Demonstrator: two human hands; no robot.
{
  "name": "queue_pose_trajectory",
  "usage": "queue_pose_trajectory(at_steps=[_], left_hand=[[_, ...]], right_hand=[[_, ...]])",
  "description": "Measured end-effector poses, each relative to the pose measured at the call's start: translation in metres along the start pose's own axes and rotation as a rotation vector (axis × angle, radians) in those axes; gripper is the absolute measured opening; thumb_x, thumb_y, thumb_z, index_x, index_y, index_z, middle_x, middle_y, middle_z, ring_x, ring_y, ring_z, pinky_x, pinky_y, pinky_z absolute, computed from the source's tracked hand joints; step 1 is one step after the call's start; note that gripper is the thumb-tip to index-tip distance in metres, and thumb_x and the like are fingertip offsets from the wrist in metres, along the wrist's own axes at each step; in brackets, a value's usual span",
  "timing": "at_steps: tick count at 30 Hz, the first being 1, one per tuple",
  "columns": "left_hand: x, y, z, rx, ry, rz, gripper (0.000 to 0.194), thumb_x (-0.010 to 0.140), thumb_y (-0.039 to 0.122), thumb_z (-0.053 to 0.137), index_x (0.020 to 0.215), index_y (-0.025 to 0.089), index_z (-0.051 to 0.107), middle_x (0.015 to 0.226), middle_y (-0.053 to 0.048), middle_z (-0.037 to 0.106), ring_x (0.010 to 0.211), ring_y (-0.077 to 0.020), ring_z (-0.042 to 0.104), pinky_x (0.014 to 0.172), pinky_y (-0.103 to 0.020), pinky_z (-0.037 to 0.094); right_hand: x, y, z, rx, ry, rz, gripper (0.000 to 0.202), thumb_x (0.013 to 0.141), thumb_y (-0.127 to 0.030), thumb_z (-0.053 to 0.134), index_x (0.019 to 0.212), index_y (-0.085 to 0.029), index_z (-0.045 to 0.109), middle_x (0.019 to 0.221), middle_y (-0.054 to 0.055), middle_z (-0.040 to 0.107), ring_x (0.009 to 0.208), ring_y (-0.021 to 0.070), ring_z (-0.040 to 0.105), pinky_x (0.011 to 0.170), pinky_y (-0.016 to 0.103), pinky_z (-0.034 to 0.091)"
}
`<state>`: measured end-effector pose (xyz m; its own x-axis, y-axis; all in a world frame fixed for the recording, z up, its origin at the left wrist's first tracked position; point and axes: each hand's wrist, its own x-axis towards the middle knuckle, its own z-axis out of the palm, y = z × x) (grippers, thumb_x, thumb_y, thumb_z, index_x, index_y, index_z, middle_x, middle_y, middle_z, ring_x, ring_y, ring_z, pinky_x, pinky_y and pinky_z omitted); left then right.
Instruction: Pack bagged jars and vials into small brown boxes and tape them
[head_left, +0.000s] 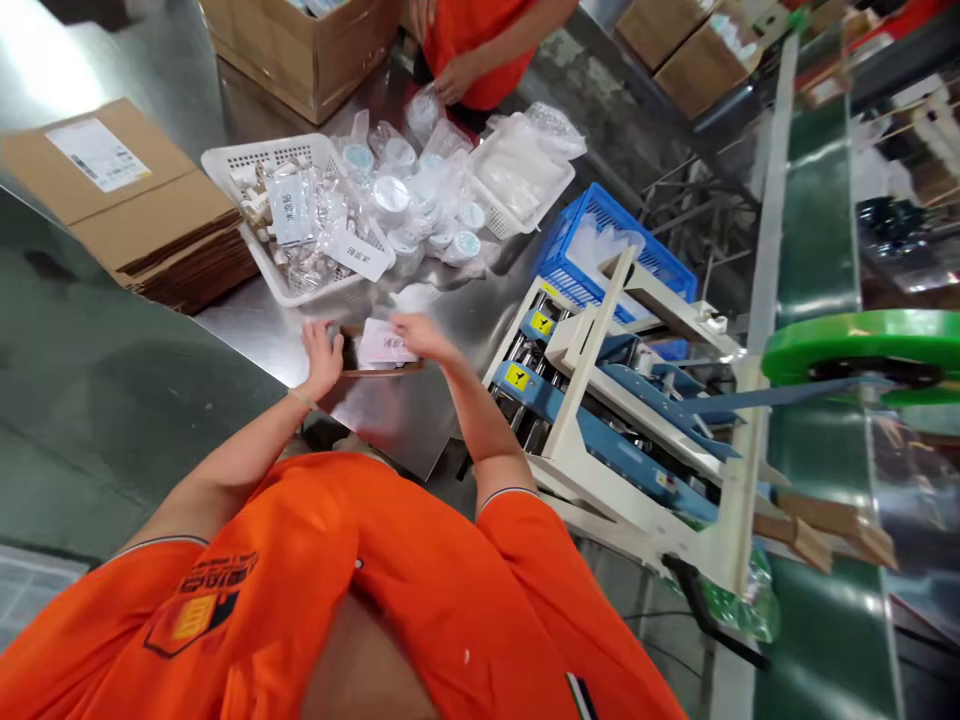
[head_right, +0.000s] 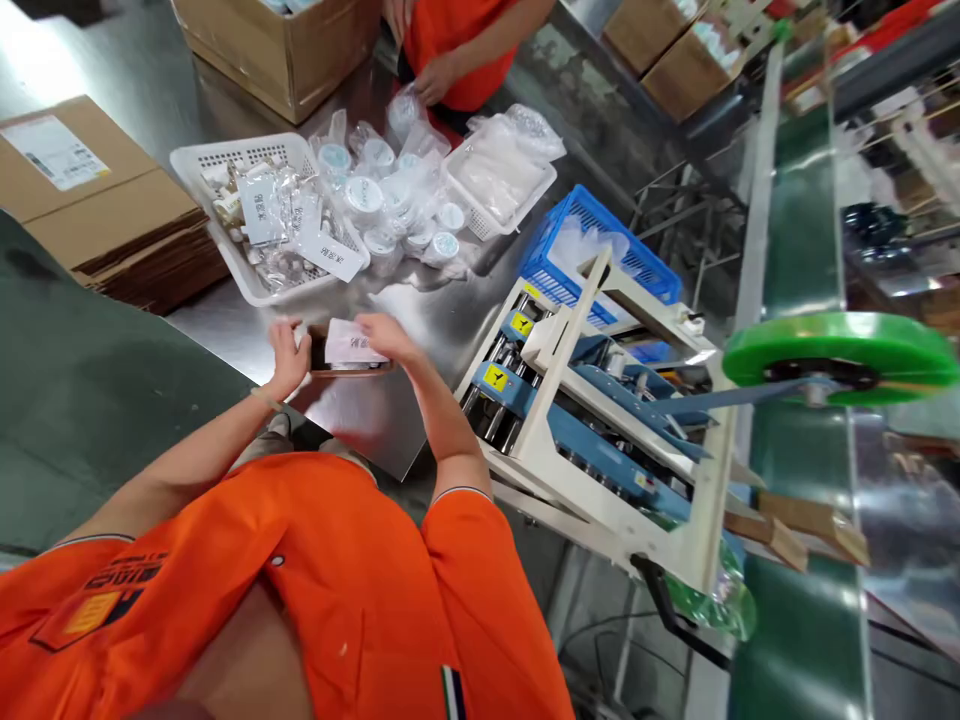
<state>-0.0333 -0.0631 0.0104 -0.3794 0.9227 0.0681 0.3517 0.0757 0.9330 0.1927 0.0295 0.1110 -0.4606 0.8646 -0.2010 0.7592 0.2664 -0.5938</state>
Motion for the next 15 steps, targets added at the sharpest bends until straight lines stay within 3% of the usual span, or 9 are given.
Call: queue_pose_trajectory(at_steps=[3,7,10,12,13,15], left_hand=[[0.011,-0.003,-0.008,-0.047,-0.087,-0.085,0.016,0.111,0.04,0.075,0.114,0.024,0.072,0.109,-0.008,0.071,0.114,-0.031,0.076,0.114,-0.05,0.066],[0.025,0.004,-0.013,-0.106,-0.123,-0.127,0.02,0.103,0.043,0.078,0.109,0.025,0.07,0.096,-0.003,0.07,0.095,-0.0249,0.073,0.102,-0.043,0.067],[0.029,0.01,-0.016,-0.148,-0.109,-0.181,0.022,0.097,0.036,0.082,0.105,0.027,0.064,0.089,0.001,0.066,0.087,-0.0218,0.07,0.097,-0.039,0.064],[0.029,0.013,-0.017,-0.168,-0.108,-0.199,0.026,0.092,0.029,0.084,0.099,0.027,0.059,0.086,0.003,0.063,0.084,-0.0196,0.067,0.092,-0.035,0.062],[0.028,0.014,-0.016,-0.18,-0.116,-0.197,0.029,0.09,0.028,0.086,0.096,0.027,0.057,0.085,0.004,0.062,0.082,-0.0186,0.065,0.09,-0.034,0.06],[0.027,0.017,-0.014,-0.191,-0.164,-0.177,0.035,0.088,0.031,0.09,0.091,0.026,0.056,0.08,0.005,0.059,0.079,-0.0175,0.061,0.084,-0.031,0.057]], right_hand=[[0.012,-0.018,0.031,-0.17,-0.085,0.028,0.02,0.096,-0.007,0.078,0.087,-0.025,0.076,0.086,0.005,0.08,0.092,0.0275,0.077,0.091,0.034,0.058],[0.007,-0.033,0.065,-0.287,-0.051,0.015,0.023,0.107,-0.006,0.067,0.108,-0.02,0.085,0.113,0.018,0.089,0.109,0.0333,0.082,0.106,0.043,0.062],[-0.02,-0.015,0.046,-0.236,0.188,-0.039,0.027,0.115,-0.017,0.064,0.13,-0.018,0.086,0.131,0.023,0.088,0.13,0.0377,0.078,0.12,0.048,0.06],[-0.041,0.006,0.02,-0.148,0.406,0.111,0.029,0.115,-0.025,0.065,0.134,-0.019,0.085,0.13,0.021,0.087,0.131,0.038,0.077,0.119,0.048,0.062],[-0.049,0.015,0.008,-0.087,0.457,0.228,0.026,0.113,-0.028,0.068,0.131,-0.02,0.085,0.124,0.019,0.087,0.125,0.0367,0.078,0.114,0.047,0.064],[-0.057,0.027,-0.005,0.048,0.406,0.419,0.018,0.103,-0.029,0.079,0.117,-0.019,0.084,0.104,0.011,0.083,0.105,0.0316,0.079,0.1,0.042,0.068]])
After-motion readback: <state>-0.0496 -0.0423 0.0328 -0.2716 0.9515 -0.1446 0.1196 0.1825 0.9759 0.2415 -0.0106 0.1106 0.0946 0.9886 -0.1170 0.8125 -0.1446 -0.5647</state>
